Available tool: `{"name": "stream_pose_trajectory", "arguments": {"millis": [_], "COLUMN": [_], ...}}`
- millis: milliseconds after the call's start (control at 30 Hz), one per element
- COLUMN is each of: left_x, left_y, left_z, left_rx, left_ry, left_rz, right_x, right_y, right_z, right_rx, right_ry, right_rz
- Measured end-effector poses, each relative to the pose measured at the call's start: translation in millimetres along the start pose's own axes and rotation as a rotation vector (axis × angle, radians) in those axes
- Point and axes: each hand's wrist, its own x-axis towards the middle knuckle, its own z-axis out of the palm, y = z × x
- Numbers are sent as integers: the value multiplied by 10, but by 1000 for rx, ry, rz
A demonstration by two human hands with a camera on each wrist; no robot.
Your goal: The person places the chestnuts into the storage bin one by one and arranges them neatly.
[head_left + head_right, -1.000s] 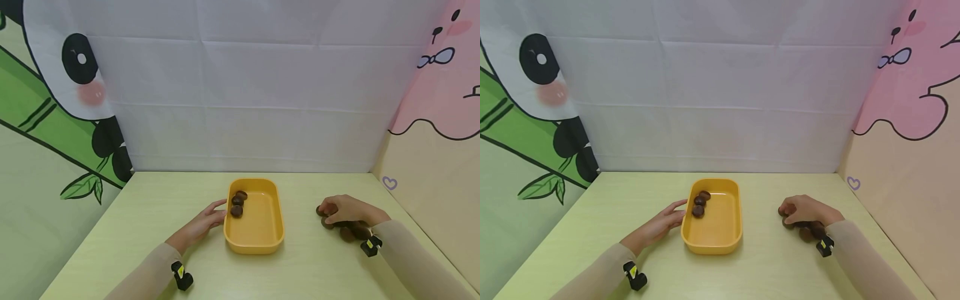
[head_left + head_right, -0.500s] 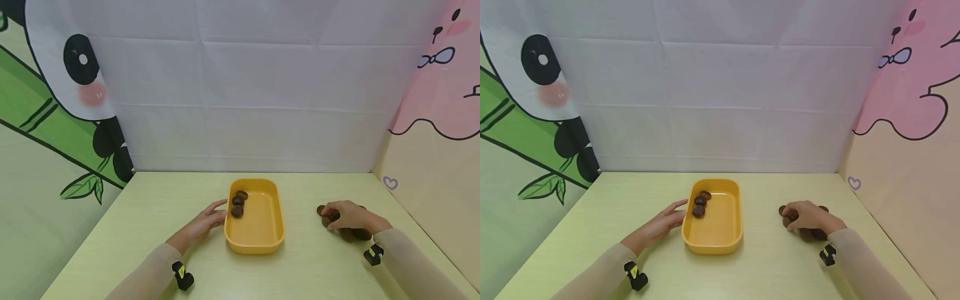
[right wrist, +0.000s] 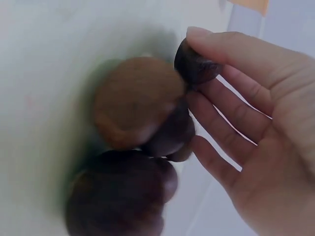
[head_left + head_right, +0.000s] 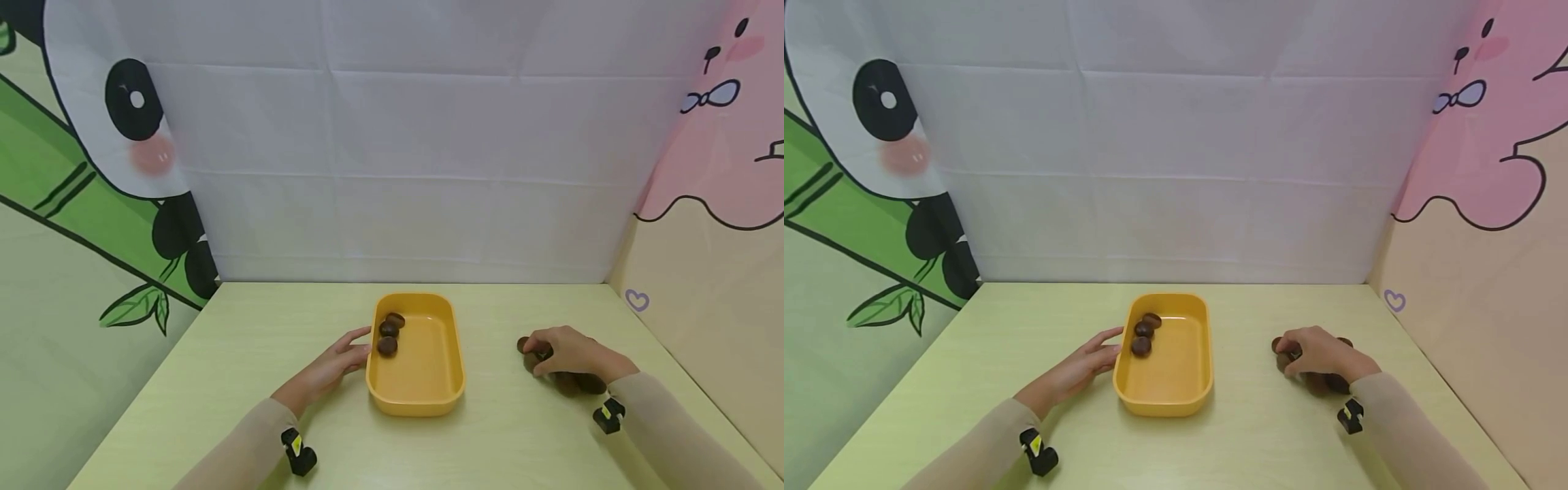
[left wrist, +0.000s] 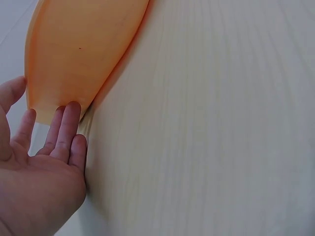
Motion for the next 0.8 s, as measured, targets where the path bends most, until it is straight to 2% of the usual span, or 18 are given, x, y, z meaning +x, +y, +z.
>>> {"name": "stream_pose_trajectory", "arguments": {"millis": [367,600,800], "left_x": [9,-9,-15], "left_y": [-11,0,15], "left_z": [-9,-17,-10], "left_rx": [-2,-7,-23], "left_ry": [5,-3,3], "left_rz": [-1,12,3], "right_x": [245,549,875], "right_y": [-286,-647,-1051], "right_z": [-302,-398,-369], "right_rx": [54,100,184], "right_ry": [-14,-51,-129], "right_rz": [-46,-83,-168]}}
